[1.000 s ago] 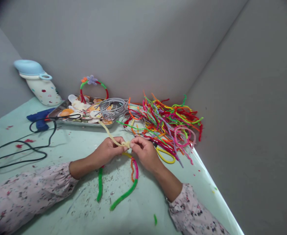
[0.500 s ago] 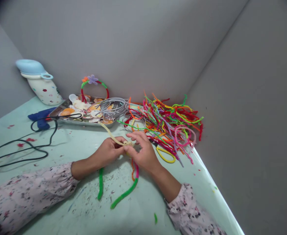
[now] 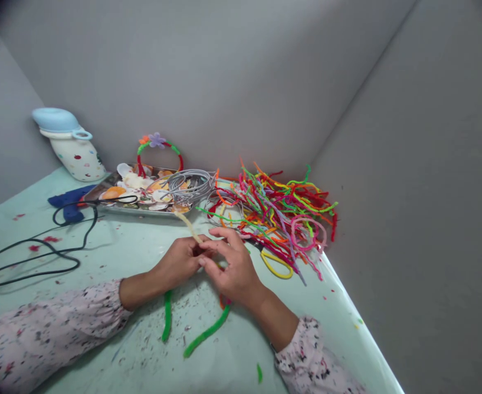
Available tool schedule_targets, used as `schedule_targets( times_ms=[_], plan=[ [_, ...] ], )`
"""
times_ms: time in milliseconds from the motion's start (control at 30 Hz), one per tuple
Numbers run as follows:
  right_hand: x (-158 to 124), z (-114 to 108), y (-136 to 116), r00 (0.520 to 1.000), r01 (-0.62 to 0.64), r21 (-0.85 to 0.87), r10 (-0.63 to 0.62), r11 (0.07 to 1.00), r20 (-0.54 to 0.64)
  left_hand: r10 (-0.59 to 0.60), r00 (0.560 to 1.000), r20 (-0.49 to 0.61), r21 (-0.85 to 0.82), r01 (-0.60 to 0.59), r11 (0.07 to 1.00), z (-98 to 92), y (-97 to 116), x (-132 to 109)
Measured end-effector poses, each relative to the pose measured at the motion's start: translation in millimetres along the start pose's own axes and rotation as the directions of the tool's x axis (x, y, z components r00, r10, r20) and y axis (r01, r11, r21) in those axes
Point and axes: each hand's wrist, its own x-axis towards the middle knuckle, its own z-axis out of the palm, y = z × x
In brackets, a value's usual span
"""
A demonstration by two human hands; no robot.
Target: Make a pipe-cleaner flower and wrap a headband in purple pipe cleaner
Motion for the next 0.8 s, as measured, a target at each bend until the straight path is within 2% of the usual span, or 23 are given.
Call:
schedule_targets(
  times_ms=[67,200,333,400,500,567,633,800],
  plan=[
    [0.5,1.7,-1.2,1.0,0.001,-0.025,-0.002,1.0,-0.028,0.004,0.999,-0.037,0.085,-0.001,0.996,-0.1,1.8,-2.1],
    [1.9,3.2,-3.3,0.987,-0.033,-0.061,0.023,0.998,-0.159,0.09,0.994,-0.057,0.27,-0.072,0.96,0.1,8.5,-6.7],
    [0.2,1.5,-3.5,0.987,-0.003,-0.105,-0.014,0.994,-0.158,0.116,0.992,-0.059,0.328,-0.09,0.94,0.3,11.8,-8.5],
    [-2.3,1.0,-2.0,0.987,0.038,-0.122,-0.057,0.992,-0.154,0.08,0.993,-0.081,0.227,-0.06,0.972,0.9,10.1,-6.8],
    [-6.4,1.9,2.7,0.987,0.112,-0.134,-0.125,0.985,-0.096,-0.063,0.989,-0.137,-0.105,0.048,0.993,1.9,5.4,-0.7],
    [-8.2,3.2,6.3,0.986,0.147,-0.155,-0.157,0.977,-0.053,-0.164,0.978,-0.128,-0.313,0.117,0.943,2.0,3.7,4.0],
    [-8.8,4.5,8.8,0.985,0.163,-0.193,-0.172,0.968,-0.031,-0.223,0.97,-0.098,-0.434,0.16,0.887,1.2,4.4,7.4],
    [-7.9,5.2,10.4,0.982,0.169,-0.246,-0.184,0.954,-0.038,-0.207,0.978,-0.009,-0.586,0.163,0.794,-3.3,10.2,6.5]
  ],
)
